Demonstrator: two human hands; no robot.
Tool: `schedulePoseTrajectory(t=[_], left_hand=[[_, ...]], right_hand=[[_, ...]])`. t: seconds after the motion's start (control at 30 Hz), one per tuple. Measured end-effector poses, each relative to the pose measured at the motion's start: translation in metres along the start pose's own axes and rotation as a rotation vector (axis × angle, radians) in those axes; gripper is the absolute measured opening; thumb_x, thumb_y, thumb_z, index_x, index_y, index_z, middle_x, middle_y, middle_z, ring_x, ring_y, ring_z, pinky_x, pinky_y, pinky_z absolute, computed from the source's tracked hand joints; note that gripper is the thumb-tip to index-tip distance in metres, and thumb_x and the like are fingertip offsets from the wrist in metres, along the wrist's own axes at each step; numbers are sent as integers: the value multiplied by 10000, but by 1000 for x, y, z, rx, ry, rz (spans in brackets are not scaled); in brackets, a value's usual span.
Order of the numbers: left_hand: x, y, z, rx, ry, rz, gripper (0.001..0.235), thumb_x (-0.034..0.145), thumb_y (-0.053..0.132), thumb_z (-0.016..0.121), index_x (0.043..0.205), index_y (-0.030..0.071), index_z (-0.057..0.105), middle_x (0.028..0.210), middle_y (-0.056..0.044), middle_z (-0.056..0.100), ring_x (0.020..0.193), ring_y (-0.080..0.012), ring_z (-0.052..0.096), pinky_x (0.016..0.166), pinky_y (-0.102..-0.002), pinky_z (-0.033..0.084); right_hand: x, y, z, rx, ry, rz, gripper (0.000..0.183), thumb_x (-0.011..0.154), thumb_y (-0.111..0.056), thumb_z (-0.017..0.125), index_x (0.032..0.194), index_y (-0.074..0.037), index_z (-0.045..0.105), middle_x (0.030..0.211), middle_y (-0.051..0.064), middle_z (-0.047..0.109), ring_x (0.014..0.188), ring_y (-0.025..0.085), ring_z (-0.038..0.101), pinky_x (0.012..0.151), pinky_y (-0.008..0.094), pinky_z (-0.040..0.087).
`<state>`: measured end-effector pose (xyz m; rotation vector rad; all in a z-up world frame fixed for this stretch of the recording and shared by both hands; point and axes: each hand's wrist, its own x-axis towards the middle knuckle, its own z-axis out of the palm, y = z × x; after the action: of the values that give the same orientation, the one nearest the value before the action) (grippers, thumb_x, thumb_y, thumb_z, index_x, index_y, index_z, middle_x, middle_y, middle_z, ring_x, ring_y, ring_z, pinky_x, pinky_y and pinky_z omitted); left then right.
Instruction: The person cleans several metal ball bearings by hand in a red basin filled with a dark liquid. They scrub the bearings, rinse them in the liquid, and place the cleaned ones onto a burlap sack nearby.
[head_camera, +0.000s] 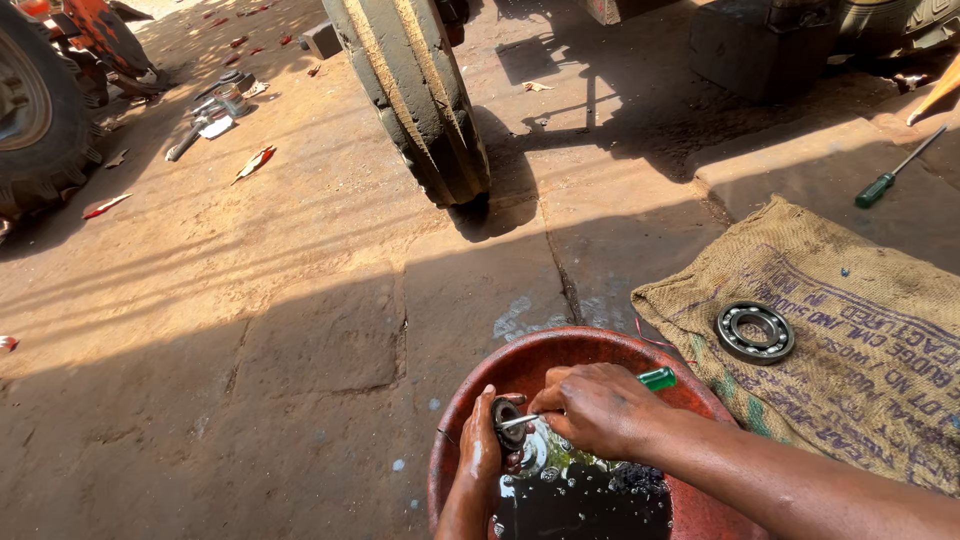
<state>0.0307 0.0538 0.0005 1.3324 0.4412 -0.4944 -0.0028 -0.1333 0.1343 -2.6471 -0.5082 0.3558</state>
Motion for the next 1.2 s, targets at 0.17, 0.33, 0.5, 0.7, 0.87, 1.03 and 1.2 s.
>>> schedulePoseTrajectory(t=[0.17, 0.33, 0.5, 0.7, 0.87, 1.03, 1.2], left_hand=[[-2, 5, -5, -11, 5, -2, 601, 995, 578, 463, 1089, 65, 762, 647, -35, 602, 437, -112, 463, 379, -276, 314], [-7, 6, -3, -64, -53, -82, 538, 987, 569, 467, 1087, 98, 709, 679, -81, 671, 426, -113, 431, 375, -261, 298], [-13, 15, -7, -116, -97, -108, 522, 973, 583, 502, 1073, 99, 671, 687, -92, 659, 421, -131, 427, 379, -261, 301], [-19, 15, 0, -24, -69, -66, 576, 952, 623, 538, 1065, 84, 704, 667, -61, 642, 421, -116, 429, 379, -262, 309], [-6, 12, 5, 139, 82, 94, 653, 939, 649, 460, 1025, 77, 761, 609, -64, 669, 396, -100, 441, 356, -268, 268], [12, -6, 0, 52, 33, 276, 581, 963, 583, 496, 1045, 55, 727, 603, -55, 642, 385, -89, 421, 342, -262, 275], [17, -17, -2, -26, 59, 276, 575, 980, 572, 519, 1073, 37, 707, 600, -46, 536, 378, -104, 395, 335, -269, 267]], right_hand=[[4, 1, 0, -90, -17, -134, 279, 883, -237, 687, 1147, -197, 768, 954, 58, 660, 1004, 264, 643, 878, 462, 500], [0, 5, 2, -28, 63, -157, 260, 881, -208, 683, 1122, -195, 778, 936, 31, 658, 991, 235, 635, 868, 424, 510], [2, 5, 4, -81, 44, -194, 285, 861, -169, 681, 1124, -206, 784, 927, 35, 644, 986, 241, 632, 853, 446, 503], [4, 7, -1, -41, 207, -187, 234, 860, -190, 680, 1069, -164, 782, 928, 54, 650, 992, 272, 641, 839, 452, 513], [2, -5, 1, -120, 110, -78, 167, 923, -202, 615, 971, -124, 755, 903, 114, 644, 895, 338, 662, 789, 501, 523], [1, -12, 2, -95, 101, -18, 160, 903, -162, 591, 960, -72, 712, 893, 146, 666, 801, 358, 699, 720, 504, 557], [-7, -17, 15, -61, 69, 26, 175, 921, -170, 570, 924, -84, 723, 924, 179, 705, 868, 389, 711, 774, 523, 552]])
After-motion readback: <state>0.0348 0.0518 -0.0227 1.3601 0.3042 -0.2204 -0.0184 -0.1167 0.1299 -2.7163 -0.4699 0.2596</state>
